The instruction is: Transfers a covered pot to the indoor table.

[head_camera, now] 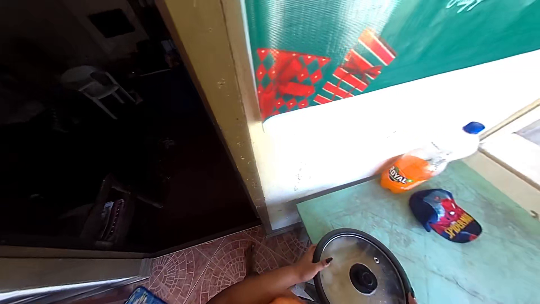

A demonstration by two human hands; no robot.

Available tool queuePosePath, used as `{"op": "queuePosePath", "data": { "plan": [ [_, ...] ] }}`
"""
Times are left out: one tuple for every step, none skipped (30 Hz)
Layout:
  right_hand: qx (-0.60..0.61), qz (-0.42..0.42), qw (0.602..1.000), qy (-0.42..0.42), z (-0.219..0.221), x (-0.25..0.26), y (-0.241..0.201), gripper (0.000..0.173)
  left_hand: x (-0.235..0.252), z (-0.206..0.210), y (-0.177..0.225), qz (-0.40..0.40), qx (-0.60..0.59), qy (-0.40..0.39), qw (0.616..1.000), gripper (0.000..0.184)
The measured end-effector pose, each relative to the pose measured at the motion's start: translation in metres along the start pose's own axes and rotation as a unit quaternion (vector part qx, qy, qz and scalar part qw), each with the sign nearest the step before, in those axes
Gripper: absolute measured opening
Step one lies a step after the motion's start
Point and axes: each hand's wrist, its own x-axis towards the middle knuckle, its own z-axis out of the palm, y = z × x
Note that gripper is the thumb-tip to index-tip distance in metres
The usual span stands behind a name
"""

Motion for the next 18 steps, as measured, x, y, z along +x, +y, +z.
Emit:
{"op": "queuePosePath", "data": {
  "plan": [
    [0.029, 0.0, 1.0, -0.002, 0.002, -0.002, -0.002, 0.037, -0.001, 0.001, 0.002, -0.007, -0.007, 0.0, 1.0, 0.059],
    [0.05, 0.0, 0.999, -0.006, 0.002, -0.003, -0.004, 0.037, -0.002, 0.002, 0.006, -0.018, -0.011, 0.0, 1.0, 0.06],
    [0.064, -0.001, 0.998, -0.007, 0.001, -0.002, -0.005, 0.037, -0.003, 0.004, 0.009, -0.032, -0.016, 0.0, 0.999, 0.06],
    [0.07, 0.001, 0.997, -0.011, 0.001, -0.002, -0.007, 0.038, -0.003, 0.004, 0.01, -0.043, -0.02, 0.001, 0.999, 0.059],
    [0.069, 0.004, 0.998, -0.01, 0.001, -0.002, -0.01, 0.039, -0.003, 0.005, 0.009, -0.048, -0.023, 0.003, 0.999, 0.059],
    [0.064, 0.007, 0.998, -0.004, 0.002, 0.0, -0.01, 0.039, -0.004, 0.004, 0.008, -0.053, -0.024, 0.006, 0.998, 0.059],
    [0.056, 0.008, 0.998, 0.004, 0.001, 0.006, -0.009, 0.038, -0.004, 0.004, 0.008, -0.055, -0.024, 0.013, 0.998, 0.059],
    [0.044, 0.007, 0.999, 0.01, -0.001, 0.013, -0.006, 0.04, -0.004, 0.005, 0.009, -0.057, -0.023, 0.019, 0.998, 0.06],
    [0.034, 0.003, 0.999, 0.013, -0.003, 0.02, -0.003, 0.045, -0.004, 0.008, 0.009, -0.058, -0.021, 0.025, 0.998, 0.06],
    [0.035, -0.006, 0.999, 0.003, -0.003, 0.026, -0.003, 0.05, -0.004, 0.01, 0.01, -0.059, -0.017, 0.032, 0.998, 0.059],
    [0.044, -0.022, 0.998, -0.034, -0.003, 0.032, -0.005, 0.057, -0.003, 0.011, 0.011, -0.059, -0.011, 0.041, 0.997, 0.057],
    [0.048, -0.045, 0.993, -0.102, -0.007, 0.041, -0.003, 0.064, -0.002, 0.013, 0.011, -0.059, -0.002, 0.047, 0.997, 0.056],
    [0.043, -0.062, 0.985, -0.152, -0.012, 0.053, -0.001, 0.068, -0.002, 0.015, 0.011, -0.06, 0.007, 0.051, 0.997, 0.054],
    [0.045, -0.071, 0.979, -0.183, -0.016, 0.063, 0.002, 0.071, -0.001, 0.016, 0.01, -0.062, 0.016, 0.052, 0.997, 0.052],
    [0.057, -0.075, 0.977, -0.194, -0.017, 0.069, 0.003, 0.072, 0.0, 0.017, 0.01, -0.062, 0.025, 0.052, 0.996, 0.05],
    [0.079, -0.072, 0.975, -0.196, -0.017, 0.073, 0.001, 0.074, 0.001, 0.018, 0.01, -0.063, 0.031, 0.053, 0.996, 0.048],
    [0.107, -0.067, 0.973, -0.191, -0.016, 0.074, -0.001, 0.075, 0.002, 0.018, 0.01, -0.063, 0.037, 0.056, 0.996, 0.046],
    [0.137, -0.064, 0.97, -0.193, -0.015, 0.075, -0.003, 0.076, 0.002, 0.018, 0.009, -0.066, 0.04, 0.056, 0.995, 0.045]
  ]
}}
